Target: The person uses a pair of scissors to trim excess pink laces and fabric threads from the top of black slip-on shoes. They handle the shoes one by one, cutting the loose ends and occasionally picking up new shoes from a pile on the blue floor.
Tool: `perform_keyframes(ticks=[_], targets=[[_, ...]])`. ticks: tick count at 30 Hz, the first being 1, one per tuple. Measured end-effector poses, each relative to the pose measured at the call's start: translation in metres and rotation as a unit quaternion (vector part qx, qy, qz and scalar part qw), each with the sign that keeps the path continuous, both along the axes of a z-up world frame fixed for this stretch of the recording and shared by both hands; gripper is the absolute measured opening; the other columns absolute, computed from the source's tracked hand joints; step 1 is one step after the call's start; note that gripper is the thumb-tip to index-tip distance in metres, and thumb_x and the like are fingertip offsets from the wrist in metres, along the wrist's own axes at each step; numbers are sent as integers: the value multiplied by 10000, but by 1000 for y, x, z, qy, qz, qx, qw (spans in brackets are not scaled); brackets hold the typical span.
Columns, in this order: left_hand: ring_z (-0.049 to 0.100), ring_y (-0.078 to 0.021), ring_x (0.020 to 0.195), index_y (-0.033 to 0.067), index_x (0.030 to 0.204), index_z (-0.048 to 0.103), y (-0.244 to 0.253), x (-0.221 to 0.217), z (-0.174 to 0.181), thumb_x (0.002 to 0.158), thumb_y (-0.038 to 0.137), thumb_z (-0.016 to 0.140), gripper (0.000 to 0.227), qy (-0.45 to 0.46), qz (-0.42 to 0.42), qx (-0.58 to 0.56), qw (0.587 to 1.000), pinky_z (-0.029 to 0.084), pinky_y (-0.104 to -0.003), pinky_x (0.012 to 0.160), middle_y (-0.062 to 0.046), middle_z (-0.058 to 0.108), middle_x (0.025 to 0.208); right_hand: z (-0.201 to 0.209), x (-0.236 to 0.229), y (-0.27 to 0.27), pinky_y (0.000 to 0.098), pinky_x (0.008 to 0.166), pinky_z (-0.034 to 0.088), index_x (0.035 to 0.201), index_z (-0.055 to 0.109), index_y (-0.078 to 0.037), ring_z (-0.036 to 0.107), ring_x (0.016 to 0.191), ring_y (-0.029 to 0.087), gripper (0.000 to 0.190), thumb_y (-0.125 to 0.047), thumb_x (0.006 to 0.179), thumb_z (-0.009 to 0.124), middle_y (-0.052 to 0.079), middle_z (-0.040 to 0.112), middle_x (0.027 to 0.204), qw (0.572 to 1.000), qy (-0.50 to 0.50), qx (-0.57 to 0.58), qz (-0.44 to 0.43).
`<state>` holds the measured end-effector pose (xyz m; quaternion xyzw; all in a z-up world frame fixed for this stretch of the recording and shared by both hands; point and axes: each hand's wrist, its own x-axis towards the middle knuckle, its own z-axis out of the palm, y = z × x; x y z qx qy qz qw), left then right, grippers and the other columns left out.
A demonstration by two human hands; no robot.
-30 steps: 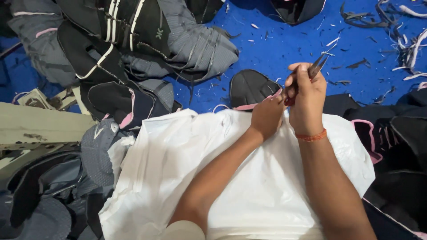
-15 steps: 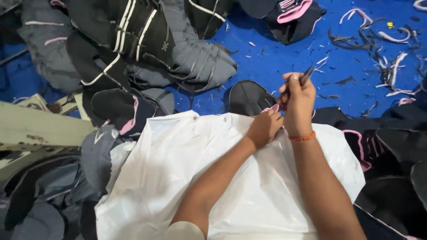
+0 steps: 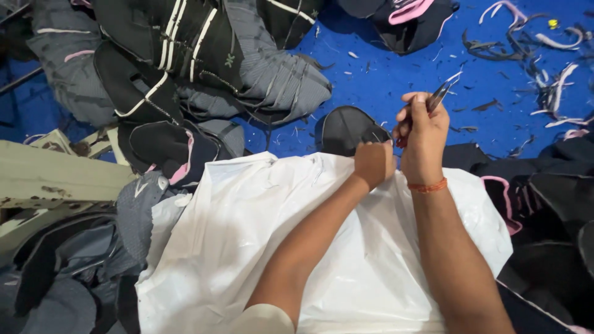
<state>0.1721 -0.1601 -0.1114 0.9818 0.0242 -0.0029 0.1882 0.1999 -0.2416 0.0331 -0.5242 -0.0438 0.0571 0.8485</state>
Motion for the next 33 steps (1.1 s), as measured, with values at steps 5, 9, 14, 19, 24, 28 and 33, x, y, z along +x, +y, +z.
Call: perform_keyframes(ticks=[5, 9, 14, 19, 24, 28, 33], targets=[[692, -348, 872, 82, 989, 651, 4, 35, 16, 866, 204, 665, 173, -102, 111, -107, 983, 503, -492, 816, -145, 714, 869, 1, 6, -8, 240, 467, 416, 1067, 612, -60, 464, 533, 63, 213, -253, 1116, 537, 2, 591, 746, 1000, 21, 9, -16], [625, -325, 884, 46, 1140, 585, 21, 45, -7, 1044, 177, 615, 165, -174, 248, -458, 836, 518, -433, 799, -159, 669, 954, -1, 5, -9, 242, 464, 412, 1069, 617, -56, 465, 529, 66, 219, -255, 1121, 541, 4, 588, 741, 999, 32, 20, -31], [592, -248, 1036, 166, 1273, 495, 28, 24, -61, 1018, 127, 567, 268, -81, 349, -628, 691, 507, -428, 876, -94, 632, 1128, 4, 3, -8, 230, 469, 402, 1066, 615, -56, 469, 549, 60, 221, -255, 1122, 537, 2, 592, 754, 999, 15, 32, -19], [655, -289, 1041, 188, 1282, 517, 46, -5, -60, 1020, 240, 379, 300, 112, 370, -778, 495, 549, -518, 872, -109, 657, 1158, 0, 4, -12, 229, 497, 432, 1070, 626, -53, 471, 564, 57, 221, -252, 1121, 542, 3, 594, 763, 999, 15, 31, -24], [707, -343, 1108, 19, 1298, 612, 40, -5, -117, 1053, 253, 435, 382, 58, 266, -909, 316, 581, -518, 995, -200, 682, 1274, 7, 0, -8, 234, 498, 433, 1057, 625, -61, 476, 562, 60, 223, -258, 1120, 541, -1, 589, 757, 999, 19, 15, -26], [746, -321, 974, 46, 1268, 634, 20, -43, -124, 993, 283, 394, 436, 131, 353, -879, 293, 611, -466, 894, -169, 703, 1217, 2, 7, -12, 241, 498, 435, 1048, 625, -64, 476, 562, 63, 228, -266, 1117, 547, -3, 587, 752, 999, 21, 14, -32], [607, -421, 821, 216, 1363, 376, 26, -66, -21, 903, -56, 454, 540, 138, 448, -565, 679, 507, -524, 702, -174, 577, 1057, -3, 4, -15, 256, 512, 444, 1058, 628, -60, 473, 569, 74, 226, -269, 1114, 561, 6, 593, 764, 999, 21, 15, -37]])
